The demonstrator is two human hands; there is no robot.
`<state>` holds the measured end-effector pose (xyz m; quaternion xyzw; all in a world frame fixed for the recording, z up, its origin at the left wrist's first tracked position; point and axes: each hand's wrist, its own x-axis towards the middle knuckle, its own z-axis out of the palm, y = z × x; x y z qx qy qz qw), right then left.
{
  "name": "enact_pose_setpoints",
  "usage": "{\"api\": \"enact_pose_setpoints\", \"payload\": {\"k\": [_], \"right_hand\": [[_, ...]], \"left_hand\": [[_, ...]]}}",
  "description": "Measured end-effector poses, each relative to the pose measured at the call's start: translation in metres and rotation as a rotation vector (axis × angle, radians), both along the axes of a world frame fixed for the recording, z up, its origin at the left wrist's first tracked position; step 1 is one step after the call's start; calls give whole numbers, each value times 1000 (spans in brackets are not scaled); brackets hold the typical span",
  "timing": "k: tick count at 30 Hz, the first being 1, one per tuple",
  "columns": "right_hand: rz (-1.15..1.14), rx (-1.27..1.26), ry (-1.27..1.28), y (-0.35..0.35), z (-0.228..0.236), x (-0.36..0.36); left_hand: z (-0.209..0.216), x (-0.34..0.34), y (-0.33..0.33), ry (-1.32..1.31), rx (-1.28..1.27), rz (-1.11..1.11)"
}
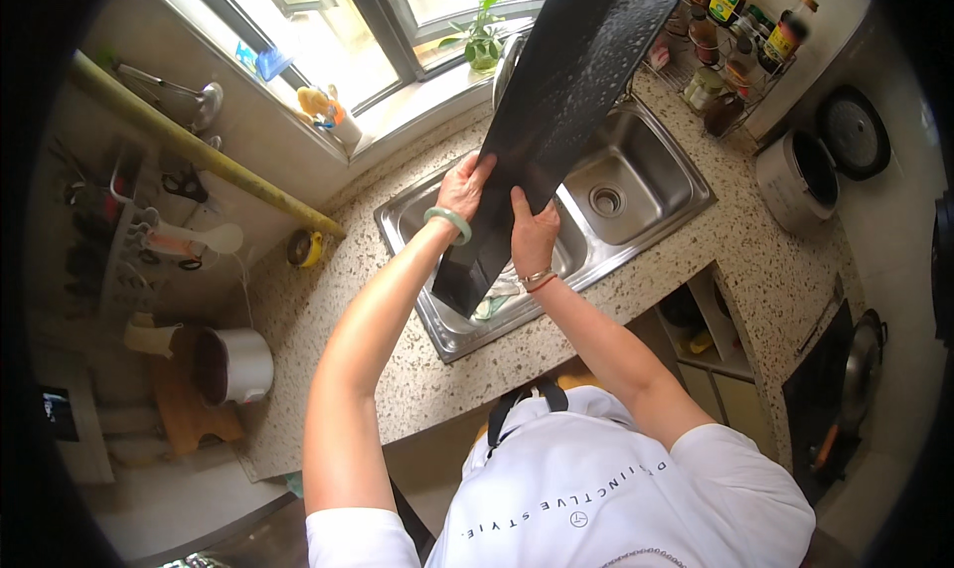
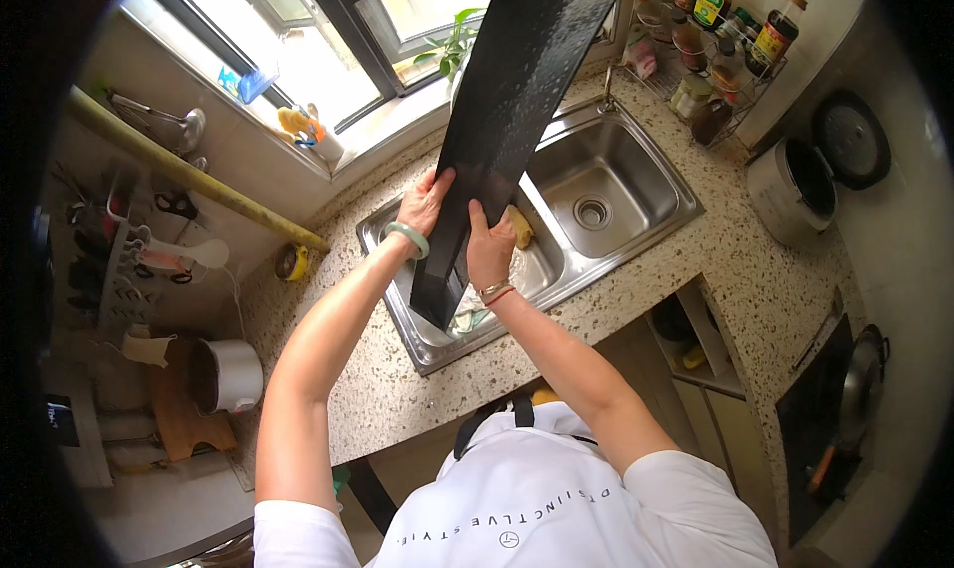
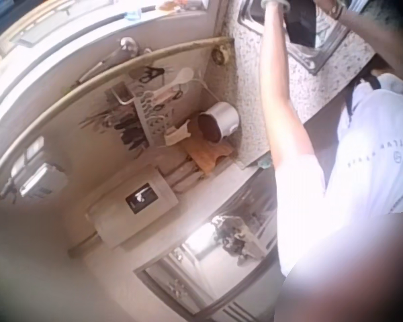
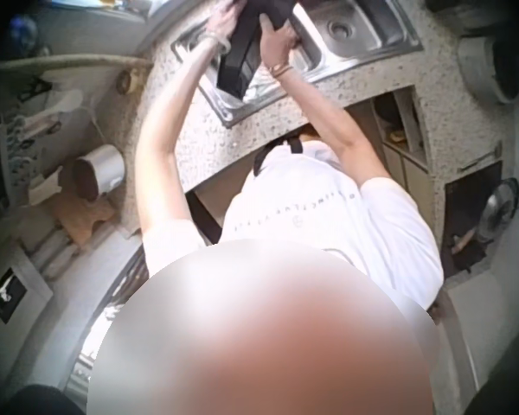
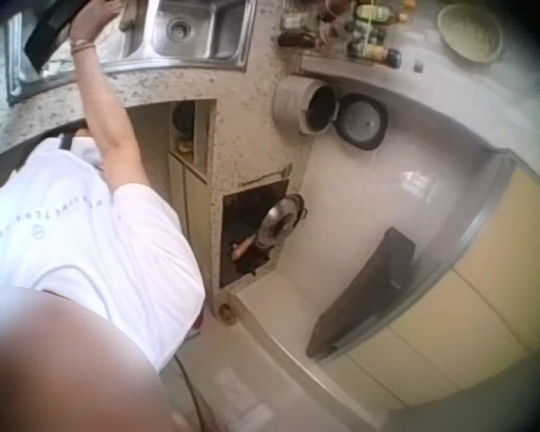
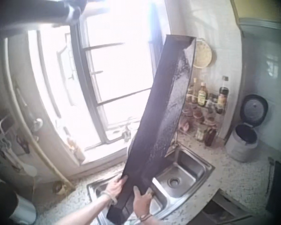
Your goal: The person scrubs a long, dark rectangular object with a steel wool pad over a kitchen sink. They repeatedly scrub the surface and rinse it under running water, flipping the object to clean both sides. The person continues scrubbing and rinsing the object until the end of the clip.
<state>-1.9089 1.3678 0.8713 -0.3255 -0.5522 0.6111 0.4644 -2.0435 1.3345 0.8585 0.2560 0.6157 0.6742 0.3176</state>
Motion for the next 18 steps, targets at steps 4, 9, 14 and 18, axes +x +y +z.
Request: {"api": "enact_pose_setpoints", "payload": {"k": [4,9,14,18], "right_hand": [[-12,12,37,0,10,-3],[73,71,-30,16,0,-1],[100,-46,50,35,28,14],[142,-286,-136,39,10,18]], "left_hand": [[2,-6,13,92,136,-14],[6,-14,10,393,-27,27],[17,-22,-19,690,-431,57],[34,-24,-65,874,-632,-10]]}}
